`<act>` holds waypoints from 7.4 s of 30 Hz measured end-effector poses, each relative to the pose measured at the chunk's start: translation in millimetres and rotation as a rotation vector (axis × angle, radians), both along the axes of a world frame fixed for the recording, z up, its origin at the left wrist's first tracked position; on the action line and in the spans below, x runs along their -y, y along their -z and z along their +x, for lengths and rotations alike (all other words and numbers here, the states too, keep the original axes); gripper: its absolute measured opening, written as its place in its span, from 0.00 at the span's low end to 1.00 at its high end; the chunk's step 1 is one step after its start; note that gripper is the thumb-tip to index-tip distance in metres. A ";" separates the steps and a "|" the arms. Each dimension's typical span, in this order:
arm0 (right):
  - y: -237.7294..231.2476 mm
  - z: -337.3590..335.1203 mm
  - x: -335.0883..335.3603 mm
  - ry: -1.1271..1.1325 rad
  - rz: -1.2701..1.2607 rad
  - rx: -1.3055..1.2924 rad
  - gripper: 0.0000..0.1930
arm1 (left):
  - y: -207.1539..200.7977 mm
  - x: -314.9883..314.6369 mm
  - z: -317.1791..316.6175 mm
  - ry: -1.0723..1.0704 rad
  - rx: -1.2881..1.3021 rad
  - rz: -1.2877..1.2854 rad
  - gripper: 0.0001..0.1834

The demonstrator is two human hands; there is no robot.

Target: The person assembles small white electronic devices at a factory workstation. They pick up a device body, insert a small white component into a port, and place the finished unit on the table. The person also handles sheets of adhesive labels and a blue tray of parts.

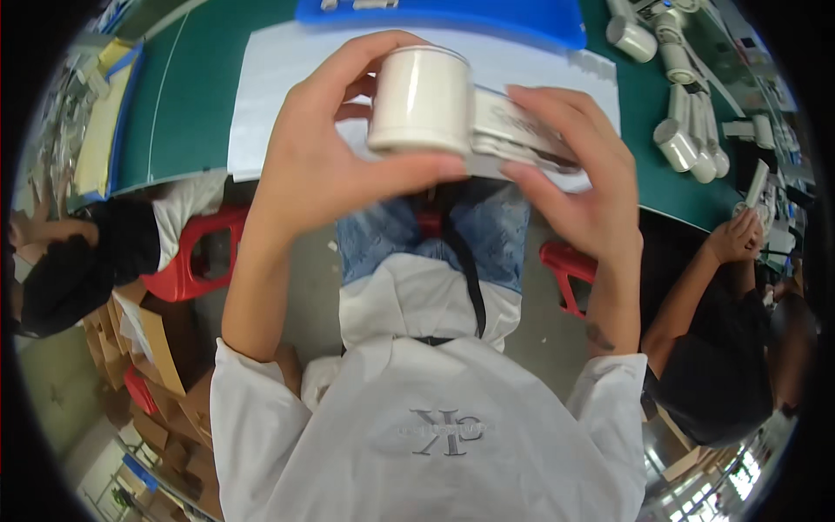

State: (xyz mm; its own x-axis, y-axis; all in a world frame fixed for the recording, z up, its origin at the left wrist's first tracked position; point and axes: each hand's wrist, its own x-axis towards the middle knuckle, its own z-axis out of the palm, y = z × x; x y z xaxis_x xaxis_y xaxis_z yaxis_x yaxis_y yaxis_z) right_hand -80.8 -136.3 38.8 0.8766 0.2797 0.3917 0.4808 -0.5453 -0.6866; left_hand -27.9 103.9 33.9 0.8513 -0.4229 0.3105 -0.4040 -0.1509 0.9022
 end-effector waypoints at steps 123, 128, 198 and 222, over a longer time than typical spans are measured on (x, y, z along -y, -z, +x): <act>7.4 9.2 -34.0 0.088 0.846 0.063 0.25 | 35.2 83.7 29.7 0.060 0.226 -0.265 0.15; 5.9 10.3 -32.8 0.080 0.825 0.058 0.25 | 34.2 83.7 30.3 0.061 0.228 -0.257 0.14; -45.0 1.6 59.4 0.340 -0.160 0.019 0.32 | 6.8 -98.1 77.9 -0.144 0.341 0.456 0.29; 4.8 144.1 27.7 0.288 0.274 -0.456 0.12 | 14.1 -1.7 55.9 0.014 0.183 0.241 0.37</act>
